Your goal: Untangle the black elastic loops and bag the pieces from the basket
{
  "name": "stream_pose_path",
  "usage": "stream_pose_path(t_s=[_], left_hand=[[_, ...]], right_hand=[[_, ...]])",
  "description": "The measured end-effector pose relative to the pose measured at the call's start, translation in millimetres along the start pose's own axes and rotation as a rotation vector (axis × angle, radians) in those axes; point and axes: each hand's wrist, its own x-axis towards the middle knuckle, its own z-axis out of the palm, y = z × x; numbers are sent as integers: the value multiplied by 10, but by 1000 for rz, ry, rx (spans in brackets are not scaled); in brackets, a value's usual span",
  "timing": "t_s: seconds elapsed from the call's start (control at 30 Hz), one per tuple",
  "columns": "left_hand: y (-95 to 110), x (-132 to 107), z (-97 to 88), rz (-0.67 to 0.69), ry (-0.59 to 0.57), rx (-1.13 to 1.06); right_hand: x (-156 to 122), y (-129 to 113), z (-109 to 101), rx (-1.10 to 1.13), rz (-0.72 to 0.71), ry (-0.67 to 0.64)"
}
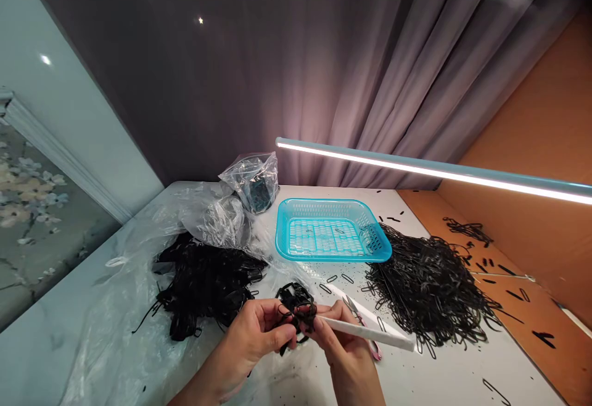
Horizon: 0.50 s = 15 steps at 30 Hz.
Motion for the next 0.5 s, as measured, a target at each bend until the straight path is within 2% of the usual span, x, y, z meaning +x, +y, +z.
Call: stream_pose_path(t_s=[0.2, 0.37, 0.5], left_hand=[[-81, 45, -20, 38, 32, 59], [-126, 52, -27, 33, 49, 109], [-145, 59, -35, 42, 60, 149]], right_hand=[[-16, 28, 33, 65, 16, 7], [-20, -5, 2, -12, 14, -54], [-31, 0, -8, -69, 15, -40]])
